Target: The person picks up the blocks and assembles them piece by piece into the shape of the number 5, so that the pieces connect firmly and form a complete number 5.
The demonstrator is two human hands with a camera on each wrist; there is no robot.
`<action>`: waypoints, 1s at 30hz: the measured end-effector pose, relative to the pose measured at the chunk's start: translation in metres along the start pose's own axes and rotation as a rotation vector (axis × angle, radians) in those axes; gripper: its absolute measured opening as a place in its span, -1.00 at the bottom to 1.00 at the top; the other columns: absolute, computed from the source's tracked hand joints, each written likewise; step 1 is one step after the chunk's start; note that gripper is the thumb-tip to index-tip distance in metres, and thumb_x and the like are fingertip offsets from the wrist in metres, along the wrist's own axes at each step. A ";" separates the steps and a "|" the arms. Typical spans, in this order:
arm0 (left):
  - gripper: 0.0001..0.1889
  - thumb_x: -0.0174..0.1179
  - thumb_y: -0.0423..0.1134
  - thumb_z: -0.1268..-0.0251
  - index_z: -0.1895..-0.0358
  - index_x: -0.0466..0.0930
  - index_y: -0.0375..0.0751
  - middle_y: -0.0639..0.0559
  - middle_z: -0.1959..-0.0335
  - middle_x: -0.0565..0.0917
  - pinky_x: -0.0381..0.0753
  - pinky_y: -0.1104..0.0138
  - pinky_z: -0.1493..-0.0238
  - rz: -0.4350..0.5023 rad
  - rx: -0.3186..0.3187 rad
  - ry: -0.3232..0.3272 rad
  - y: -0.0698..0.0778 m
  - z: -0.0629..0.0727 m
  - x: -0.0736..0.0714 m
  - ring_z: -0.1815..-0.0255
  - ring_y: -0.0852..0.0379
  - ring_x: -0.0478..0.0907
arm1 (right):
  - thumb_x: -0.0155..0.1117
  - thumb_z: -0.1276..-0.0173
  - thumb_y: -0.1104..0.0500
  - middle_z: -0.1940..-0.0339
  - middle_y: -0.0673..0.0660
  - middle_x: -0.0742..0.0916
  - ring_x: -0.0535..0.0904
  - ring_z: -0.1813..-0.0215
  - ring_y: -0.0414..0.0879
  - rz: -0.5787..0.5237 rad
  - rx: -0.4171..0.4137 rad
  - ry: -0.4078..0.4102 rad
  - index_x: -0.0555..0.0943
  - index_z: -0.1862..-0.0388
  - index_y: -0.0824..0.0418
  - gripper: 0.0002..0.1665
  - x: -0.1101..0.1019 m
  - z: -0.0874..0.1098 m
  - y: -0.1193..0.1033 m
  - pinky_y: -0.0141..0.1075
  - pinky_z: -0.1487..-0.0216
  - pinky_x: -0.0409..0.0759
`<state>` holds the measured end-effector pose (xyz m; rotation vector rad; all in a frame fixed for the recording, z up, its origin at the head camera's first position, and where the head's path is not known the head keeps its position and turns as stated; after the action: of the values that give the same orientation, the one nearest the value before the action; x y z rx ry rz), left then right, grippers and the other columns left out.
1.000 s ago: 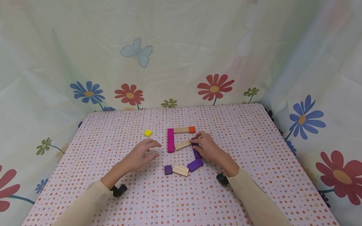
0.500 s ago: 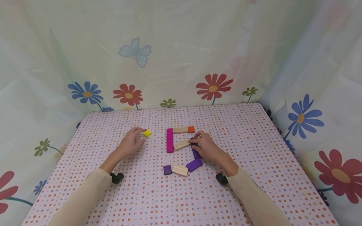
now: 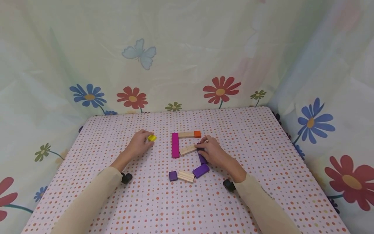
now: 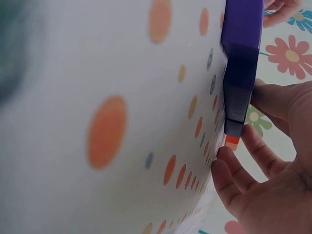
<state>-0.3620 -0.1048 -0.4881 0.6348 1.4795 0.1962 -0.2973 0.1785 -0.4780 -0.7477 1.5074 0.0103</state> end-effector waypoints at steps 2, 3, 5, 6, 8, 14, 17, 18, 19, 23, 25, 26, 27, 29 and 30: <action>-0.55 0.29 -0.23 -0.53 -0.40 0.60 -0.23 -0.29 -0.37 0.57 0.56 -0.10 -0.42 -0.005 -0.011 0.001 -0.001 -0.001 0.001 -0.40 -0.25 0.51 | 0.34 -0.52 0.29 -0.22 0.33 0.59 0.50 -0.22 0.21 -0.003 0.003 0.000 0.73 -0.27 0.24 -0.62 0.000 0.001 0.000 0.18 -0.22 0.49; -0.57 0.28 -0.24 -0.53 -0.39 0.61 -0.23 -0.28 -0.35 0.58 0.57 -0.08 -0.40 -0.006 -0.019 0.002 -0.002 -0.001 0.001 -0.38 -0.24 0.52 | 0.34 -0.52 0.29 -0.22 0.33 0.59 0.50 -0.22 0.21 0.000 0.004 0.000 0.73 -0.27 0.24 -0.62 0.000 0.001 0.000 0.18 -0.22 0.49; -0.58 0.27 -0.27 -0.53 -0.38 0.62 -0.23 -0.27 -0.33 0.59 0.59 -0.06 -0.39 -0.003 -0.029 0.007 -0.004 -0.001 0.000 -0.36 -0.22 0.53 | 0.34 -0.52 0.28 -0.23 0.32 0.59 0.50 -0.22 0.21 0.004 0.005 -0.002 0.73 -0.28 0.23 -0.62 0.000 0.001 0.000 0.18 -0.22 0.49; -0.58 0.26 -0.28 -0.53 -0.37 0.63 -0.22 -0.26 -0.32 0.60 0.59 -0.06 -0.39 -0.003 -0.033 0.011 -0.005 -0.001 0.000 -0.35 -0.21 0.54 | 0.34 -0.52 0.28 -0.23 0.32 0.59 0.50 -0.23 0.21 0.003 0.006 -0.003 0.73 -0.28 0.23 -0.62 0.000 0.000 0.000 0.18 -0.23 0.49; -0.58 0.23 -0.30 -0.50 -0.37 0.63 -0.20 -0.25 -0.29 0.61 0.61 -0.04 -0.37 0.000 -0.042 0.017 -0.007 -0.001 0.000 -0.33 -0.20 0.55 | 0.34 -0.52 0.28 -0.23 0.32 0.59 0.50 -0.23 0.21 0.003 0.007 -0.004 0.73 -0.28 0.22 -0.62 0.000 0.000 0.000 0.19 -0.25 0.48; -0.51 0.21 -0.29 -0.39 -0.38 0.63 -0.17 -0.24 -0.15 0.64 0.67 0.02 -0.21 -0.040 -0.034 0.015 -0.009 0.006 -0.001 -0.20 -0.18 0.53 | 0.33 -0.53 0.28 -0.23 0.31 0.58 0.49 -0.24 0.20 -0.001 0.014 -0.008 0.73 -0.28 0.22 -0.62 0.001 0.000 0.002 0.18 -0.24 0.48; -0.54 0.24 -0.22 -0.39 -0.34 0.66 -0.17 -0.19 -0.10 0.65 0.64 0.05 -0.14 -0.061 -0.016 0.010 -0.008 0.012 -0.001 -0.14 -0.13 0.52 | 0.32 -0.53 0.28 -0.24 0.31 0.58 0.49 -0.23 0.20 0.004 0.019 -0.007 0.74 -0.28 0.21 -0.62 0.001 0.000 0.003 0.15 -0.20 0.51; -0.55 0.26 -0.21 -0.39 -0.32 0.67 -0.17 -0.18 -0.08 0.65 0.63 0.06 -0.12 -0.061 -0.011 0.008 -0.007 0.014 -0.001 -0.12 -0.12 0.52 | 0.33 -0.53 0.28 -0.23 0.31 0.58 0.49 -0.23 0.20 0.004 0.022 -0.007 0.74 -0.28 0.21 -0.62 0.001 0.000 0.003 0.14 -0.20 0.51; -0.56 0.28 -0.20 -0.39 -0.30 0.68 -0.17 -0.16 -0.06 0.65 0.63 0.06 -0.11 -0.057 -0.005 0.005 -0.006 0.016 -0.001 -0.11 -0.11 0.52 | 0.33 -0.53 0.28 -0.23 0.31 0.58 0.49 -0.23 0.19 0.007 0.023 -0.007 0.74 -0.27 0.21 -0.62 0.002 0.000 0.003 0.13 -0.19 0.51; -0.59 0.31 -0.18 -0.39 -0.26 0.69 -0.15 -0.14 -0.07 0.65 0.62 0.05 -0.13 -0.050 0.027 -0.006 0.001 0.025 -0.002 -0.10 -0.10 0.53 | 0.33 -0.53 0.28 -0.23 0.31 0.58 0.49 -0.23 0.20 0.007 0.022 -0.006 0.74 -0.27 0.21 -0.62 0.002 -0.001 0.003 0.14 -0.20 0.51; -0.58 0.33 -0.19 -0.38 -0.28 0.69 -0.15 -0.14 -0.09 0.65 0.62 0.05 -0.14 -0.071 0.053 -0.017 0.005 0.029 -0.002 -0.10 -0.09 0.54 | 0.33 -0.53 0.28 -0.24 0.31 0.58 0.49 -0.23 0.20 0.003 0.023 -0.005 0.74 -0.27 0.21 -0.62 0.002 -0.001 0.004 0.16 -0.22 0.50; -0.56 0.32 -0.20 -0.37 -0.29 0.68 -0.14 -0.13 -0.09 0.65 0.62 0.05 -0.15 -0.086 0.066 -0.025 0.007 0.031 -0.001 -0.10 -0.09 0.54 | 0.33 -0.53 0.28 -0.24 0.30 0.58 0.49 -0.23 0.19 0.001 0.024 -0.004 0.74 -0.27 0.20 -0.62 0.002 -0.002 0.004 0.17 -0.23 0.50; -0.55 0.32 -0.20 -0.36 -0.31 0.68 -0.13 -0.13 -0.09 0.65 0.62 0.06 -0.14 -0.104 0.078 -0.034 0.009 0.033 0.001 -0.09 -0.07 0.54 | 0.33 -0.53 0.28 -0.24 0.31 0.58 0.49 -0.23 0.20 -0.001 0.025 -0.004 0.74 -0.28 0.20 -0.62 0.002 -0.001 0.004 0.17 -0.23 0.50; -0.52 0.33 -0.20 -0.34 -0.33 0.67 -0.11 -0.10 -0.07 0.64 0.60 0.07 -0.12 -0.119 0.094 -0.063 0.012 0.037 0.005 -0.06 -0.04 0.53 | 0.33 -0.53 0.28 -0.24 0.31 0.58 0.49 -0.24 0.20 -0.004 0.027 -0.005 0.74 -0.28 0.21 -0.62 0.002 -0.001 0.004 0.17 -0.22 0.50; -0.51 0.33 -0.21 -0.35 -0.35 0.66 -0.12 -0.09 -0.06 0.63 0.60 0.06 -0.11 -0.112 0.103 -0.081 0.014 0.040 0.007 -0.05 -0.04 0.53 | 0.33 -0.53 0.28 -0.24 0.31 0.58 0.49 -0.24 0.20 -0.003 0.028 -0.006 0.74 -0.28 0.21 -0.62 0.002 -0.001 0.005 0.16 -0.22 0.50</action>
<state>-0.3196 -0.1011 -0.4885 0.6327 1.4490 0.0072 -0.2999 0.1808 -0.4816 -0.7270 1.4975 -0.0107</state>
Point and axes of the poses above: each hand's wrist, its own z-axis away from the middle knuckle, its own x-axis out of the palm, y = z × x, the point moved 10 cm from there along -z, towards the middle knuckle
